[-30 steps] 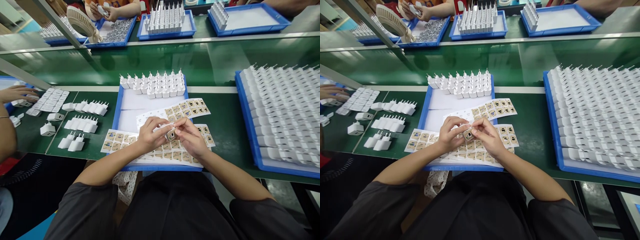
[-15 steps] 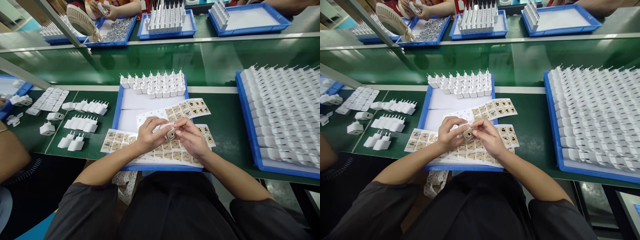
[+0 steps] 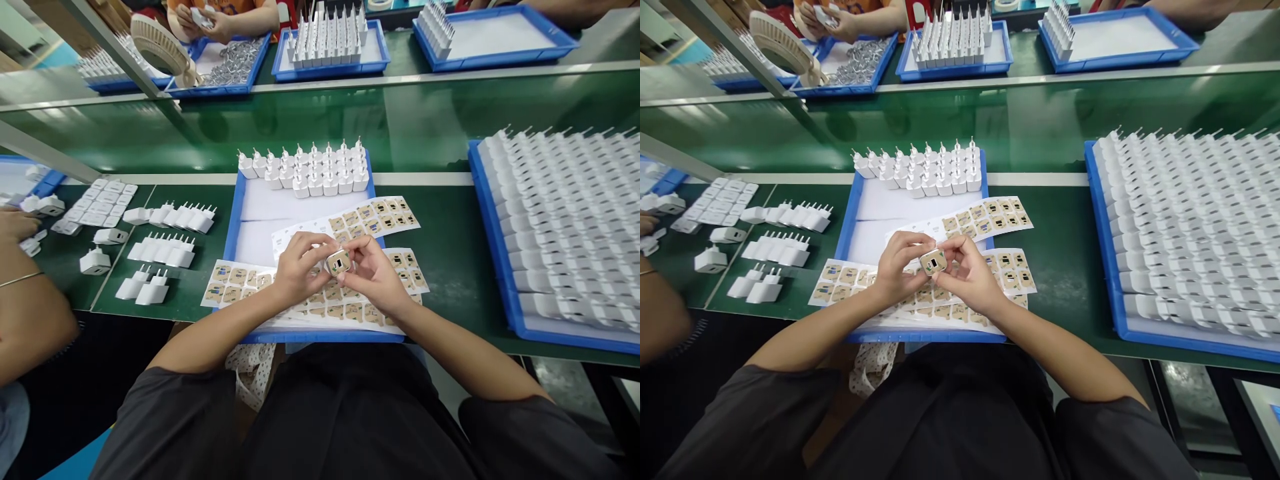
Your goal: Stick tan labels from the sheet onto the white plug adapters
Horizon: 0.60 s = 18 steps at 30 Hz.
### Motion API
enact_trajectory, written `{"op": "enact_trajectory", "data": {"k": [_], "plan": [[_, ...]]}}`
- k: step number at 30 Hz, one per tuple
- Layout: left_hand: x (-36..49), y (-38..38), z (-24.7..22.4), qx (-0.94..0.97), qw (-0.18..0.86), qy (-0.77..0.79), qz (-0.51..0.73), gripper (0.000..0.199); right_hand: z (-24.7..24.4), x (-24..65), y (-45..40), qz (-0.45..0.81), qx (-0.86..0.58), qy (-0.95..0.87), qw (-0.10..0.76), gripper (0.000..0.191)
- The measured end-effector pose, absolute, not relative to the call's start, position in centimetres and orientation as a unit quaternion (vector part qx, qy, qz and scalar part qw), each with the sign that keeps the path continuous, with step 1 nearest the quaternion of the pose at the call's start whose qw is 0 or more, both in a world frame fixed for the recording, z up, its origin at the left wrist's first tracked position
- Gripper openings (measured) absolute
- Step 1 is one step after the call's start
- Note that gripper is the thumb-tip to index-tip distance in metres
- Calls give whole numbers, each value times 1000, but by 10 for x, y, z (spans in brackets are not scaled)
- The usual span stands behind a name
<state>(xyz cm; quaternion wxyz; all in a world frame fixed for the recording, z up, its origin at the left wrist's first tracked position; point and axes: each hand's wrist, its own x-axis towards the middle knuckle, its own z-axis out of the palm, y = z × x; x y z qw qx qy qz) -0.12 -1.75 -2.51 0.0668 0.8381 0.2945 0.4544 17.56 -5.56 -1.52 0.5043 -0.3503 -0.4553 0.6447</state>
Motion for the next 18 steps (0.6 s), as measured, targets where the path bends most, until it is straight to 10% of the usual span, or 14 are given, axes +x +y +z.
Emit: {"op": "enact_trajectory", "data": {"k": [18], "plan": [[-2, -15, -31, 859, 44, 268, 435, 48, -18, 177, -55, 613, -348, -475, 526, 23]]}}
